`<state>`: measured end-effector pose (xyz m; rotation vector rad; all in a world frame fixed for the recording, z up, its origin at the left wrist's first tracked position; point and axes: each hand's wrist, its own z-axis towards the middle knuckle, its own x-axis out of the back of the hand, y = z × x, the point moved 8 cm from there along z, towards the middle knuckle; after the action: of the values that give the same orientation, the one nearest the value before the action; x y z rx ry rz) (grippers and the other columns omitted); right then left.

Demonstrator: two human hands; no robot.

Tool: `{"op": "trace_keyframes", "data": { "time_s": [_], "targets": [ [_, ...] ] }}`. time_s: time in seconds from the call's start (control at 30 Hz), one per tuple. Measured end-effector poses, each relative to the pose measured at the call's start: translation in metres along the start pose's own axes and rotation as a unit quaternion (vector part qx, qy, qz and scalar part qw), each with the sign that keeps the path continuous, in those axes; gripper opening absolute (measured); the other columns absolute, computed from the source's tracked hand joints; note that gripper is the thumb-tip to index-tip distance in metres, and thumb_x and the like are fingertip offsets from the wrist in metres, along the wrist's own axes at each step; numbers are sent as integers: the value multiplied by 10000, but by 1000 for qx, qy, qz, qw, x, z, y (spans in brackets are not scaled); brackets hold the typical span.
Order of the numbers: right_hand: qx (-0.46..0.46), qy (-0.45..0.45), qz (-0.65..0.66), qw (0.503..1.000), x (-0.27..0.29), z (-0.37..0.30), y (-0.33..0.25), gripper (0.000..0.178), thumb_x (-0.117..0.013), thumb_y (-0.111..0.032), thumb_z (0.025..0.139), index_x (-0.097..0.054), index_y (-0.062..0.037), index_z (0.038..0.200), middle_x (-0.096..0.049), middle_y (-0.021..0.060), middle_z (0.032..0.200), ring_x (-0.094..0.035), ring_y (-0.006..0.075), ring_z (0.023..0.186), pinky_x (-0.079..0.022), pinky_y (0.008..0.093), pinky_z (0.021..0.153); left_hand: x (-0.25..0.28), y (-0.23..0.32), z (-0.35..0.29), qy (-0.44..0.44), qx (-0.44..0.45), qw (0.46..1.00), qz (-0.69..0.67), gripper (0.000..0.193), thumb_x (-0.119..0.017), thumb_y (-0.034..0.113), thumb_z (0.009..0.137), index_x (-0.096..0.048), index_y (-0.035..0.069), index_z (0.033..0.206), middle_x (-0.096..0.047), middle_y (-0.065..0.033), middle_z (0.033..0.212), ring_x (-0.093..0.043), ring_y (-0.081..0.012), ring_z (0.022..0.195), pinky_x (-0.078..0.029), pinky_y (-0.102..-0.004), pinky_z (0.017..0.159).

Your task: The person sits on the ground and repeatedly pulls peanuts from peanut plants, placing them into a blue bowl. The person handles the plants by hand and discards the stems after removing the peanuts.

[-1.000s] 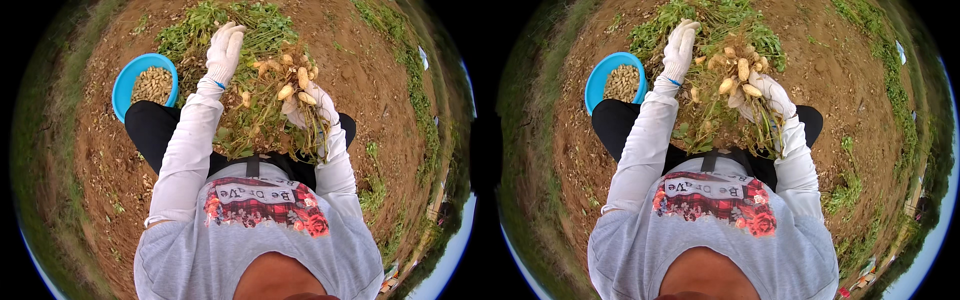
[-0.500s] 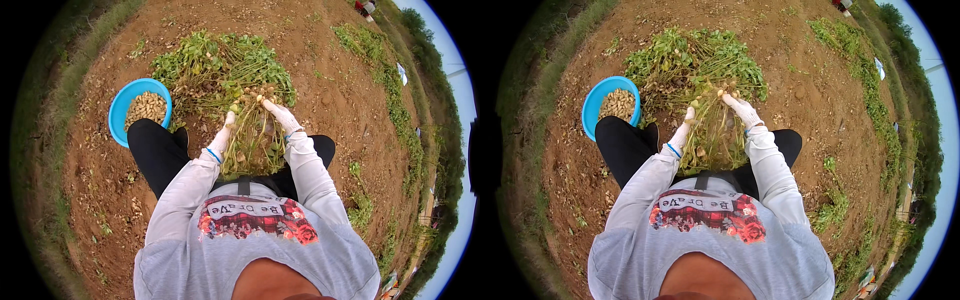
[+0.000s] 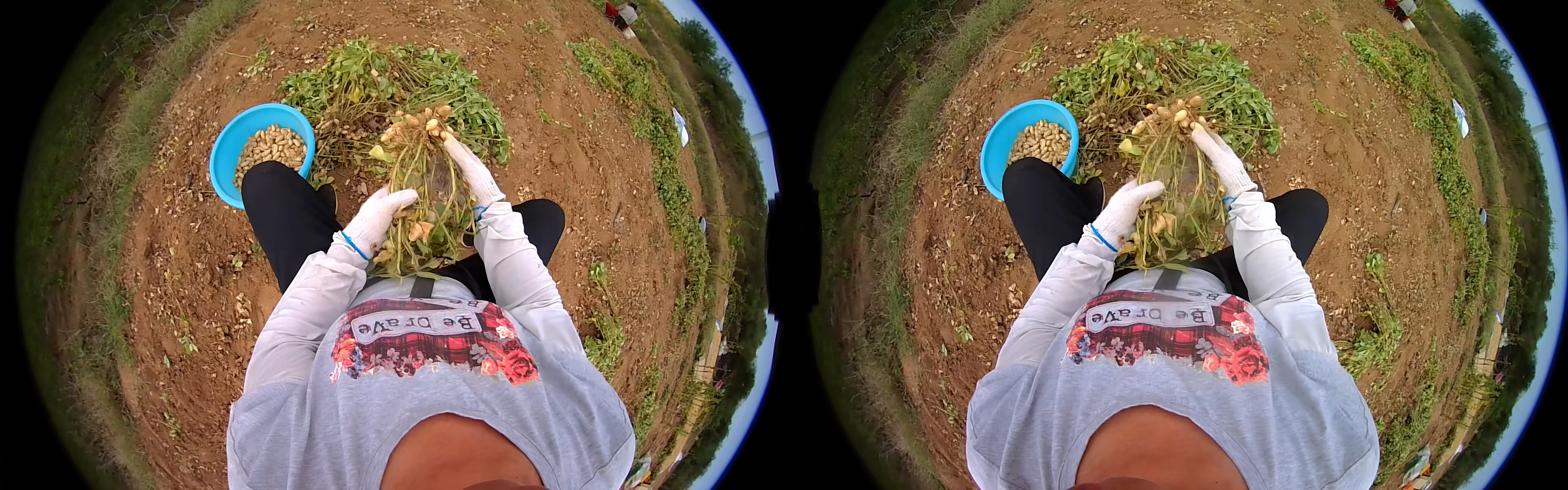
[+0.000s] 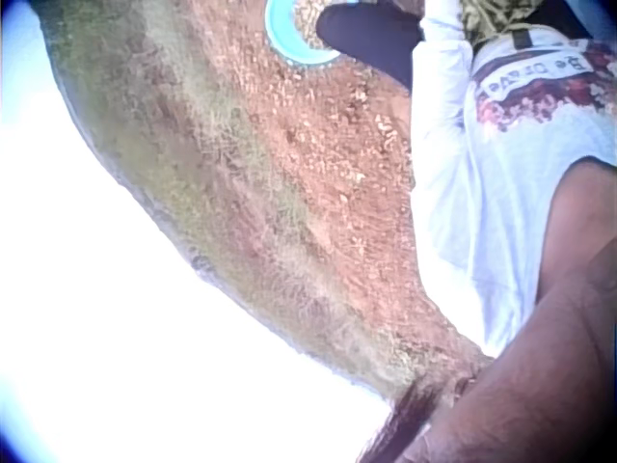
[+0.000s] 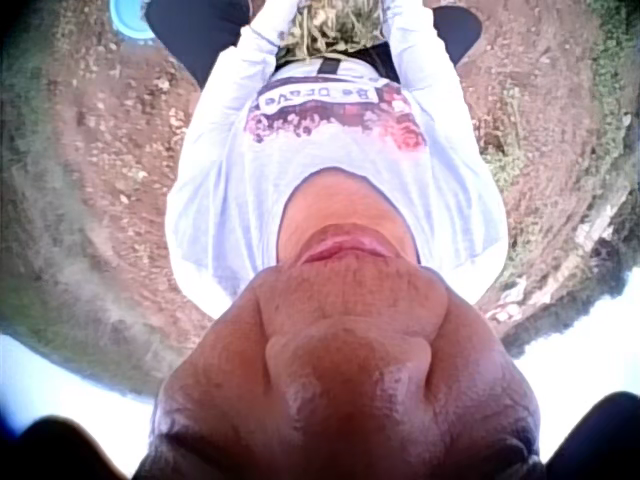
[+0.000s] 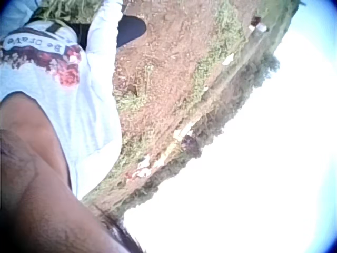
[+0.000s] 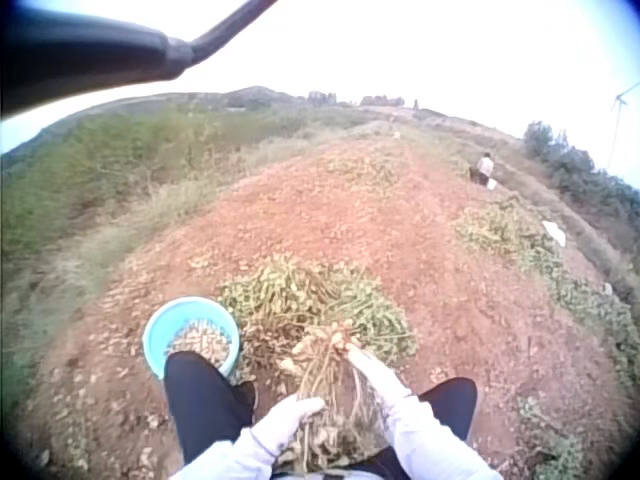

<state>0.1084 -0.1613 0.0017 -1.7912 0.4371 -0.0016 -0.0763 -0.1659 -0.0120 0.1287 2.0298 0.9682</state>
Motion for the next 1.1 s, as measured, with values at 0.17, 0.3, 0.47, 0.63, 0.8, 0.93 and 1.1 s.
{"op": "trace_keyframes", "data": {
  "time_s": [0.17, 0.3, 0.47, 0.63, 0.8, 0.93, 1.1],
  "targets": [
    [-116, -48, -193, 973, 19, -1, 47, 975, -732, -586, 871, -414, 13, 1571, -469, 184, 1582, -414, 299, 1468, -322, 421, 1200, 32, -37, 44, 94, 4, 994, 51, 340, -635, 241, 995, -678, 15, 1245, -735, -85, 1079, -712, -178, 881, -575, -324, 767],
    [-157, 6, -11, 988, 15, 1, 69, 822, -726, -515, 888, -520, 0, 1495, -525, 175, 1503, -475, 283, 1388, -417, 413, 1102, 57, -39, 54, 112, 5, 969, 218, 392, -639, 291, 991, -682, 45, 1292, -733, -53, 1106, -671, -149, 975, -531, -321, 869],
    [-188, 103, 67, 975, 6, -8, 64, 424, -625, -390, 993, -682, -88, 1286, -735, 84, 1115, -713, 198, 884, -604, 368, 732, 61, -45, 55, 168, -55, 934, 310, 496, -656, 423, 917, -670, 103, 1297, -733, -104, 1152, -663, -235, 1064, -478, -367, 989],
    [-124, 79, 110, 983, -5, 0, 47, 407, -570, -331, 1040, -644, -56, 1332, -728, 109, 1169, -721, 223, 926, -607, 383, 807, 63, -29, 63, 105, -151, 961, 205, 454, -637, 351, 984, -657, 51, 1324, -738, -65, 1129, -659, -180, 1023, -495, -334, 959],
    [-20, 137, -134, 981, 59, 31, 106, 545, -630, -369, 999, -614, 17, 1383, -643, 167, 1375, -571, 223, 1316, -420, 390, 1129, 43, -59, 74, 147, 26, 895, 419, 1108, -548, 804, 876, -407, -72, 1539, -575, -296, 1452, -573, -398, 1344, -424, -400, 1128],
    [-56, 54, 133, 988, -10, 10, 89, 453, -580, -292, 1055, -609, 19, 1383, -641, 127, 1392, -598, 218, 1264, -458, 360, 1094, 38, -28, 49, 208, 57, 861, 460, 1046, -708, 661, 805, -354, 11, 1545, -634, -305, 1350, -613, -444, 1269, -471, -470, 1076],
    [-63, -63, 73, 993, -13, 19, 63, 491, -515, -285, 1087, -500, -4, 1489, -594, 113, 1448, -560, 222, 1313, -378, 372, 1167, 18, -5, 48, 224, 16, 823, 521, 844, -727, 442, 825, -399, 34, 1487, -690, -290, 1235, -678, -435, 1158, -538, -487, 992]
  ]
}}
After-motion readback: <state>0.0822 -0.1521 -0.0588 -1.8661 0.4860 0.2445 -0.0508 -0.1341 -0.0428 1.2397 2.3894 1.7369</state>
